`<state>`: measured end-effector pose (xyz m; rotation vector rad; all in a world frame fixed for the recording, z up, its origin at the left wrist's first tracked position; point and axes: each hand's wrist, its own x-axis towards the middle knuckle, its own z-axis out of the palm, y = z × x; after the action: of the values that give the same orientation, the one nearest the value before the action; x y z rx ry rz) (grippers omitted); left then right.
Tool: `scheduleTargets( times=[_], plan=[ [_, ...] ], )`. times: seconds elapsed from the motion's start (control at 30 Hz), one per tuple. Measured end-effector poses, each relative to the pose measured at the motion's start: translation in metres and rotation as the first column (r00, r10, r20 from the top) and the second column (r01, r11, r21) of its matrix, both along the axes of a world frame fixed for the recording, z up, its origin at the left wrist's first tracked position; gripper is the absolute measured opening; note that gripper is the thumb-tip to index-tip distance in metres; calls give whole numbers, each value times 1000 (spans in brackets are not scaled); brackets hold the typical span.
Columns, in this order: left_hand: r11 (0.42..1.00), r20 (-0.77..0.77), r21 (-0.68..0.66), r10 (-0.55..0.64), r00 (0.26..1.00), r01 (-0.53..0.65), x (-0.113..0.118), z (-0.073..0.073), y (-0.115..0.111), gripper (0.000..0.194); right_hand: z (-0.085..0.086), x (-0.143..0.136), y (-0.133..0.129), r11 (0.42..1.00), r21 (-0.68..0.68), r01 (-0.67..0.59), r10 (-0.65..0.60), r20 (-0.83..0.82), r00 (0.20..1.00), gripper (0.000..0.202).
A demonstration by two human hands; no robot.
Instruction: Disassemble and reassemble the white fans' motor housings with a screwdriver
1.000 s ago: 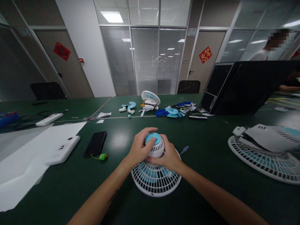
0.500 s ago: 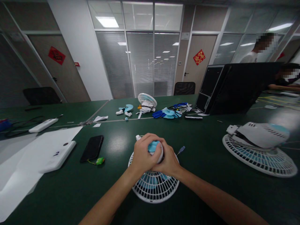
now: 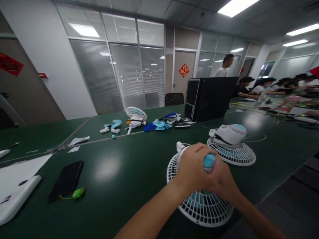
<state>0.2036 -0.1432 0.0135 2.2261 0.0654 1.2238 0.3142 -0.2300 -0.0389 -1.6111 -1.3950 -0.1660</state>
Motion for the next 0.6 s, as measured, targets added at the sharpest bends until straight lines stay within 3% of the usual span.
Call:
scheduleTargets(
  times=[0.1, 0.27, 0.43, 0.6],
  plan=[
    [996, -45, 33, -76, 996, 78, 55, -1, -10, 12, -8, 40, -21, 968, 7, 250, -250, 5, 968, 56],
    [993, -109, 83, -73, 991, 82, 123, -11, -35, 18, -31, 85, -45, 820, -32, 571, -572, -19, 820, 52],
    [991, -86, 96, -87, 992, 96, 155, -21, -48, 16, -47, 106, -55, 769, -9, 639, -638, 30, 769, 58],
    [979, -39, -185, -95, 995, 86, 163, -23, -49, 16, -38, 104, -54, 811, -83, 579, -578, 40, 815, 63]
  ],
)
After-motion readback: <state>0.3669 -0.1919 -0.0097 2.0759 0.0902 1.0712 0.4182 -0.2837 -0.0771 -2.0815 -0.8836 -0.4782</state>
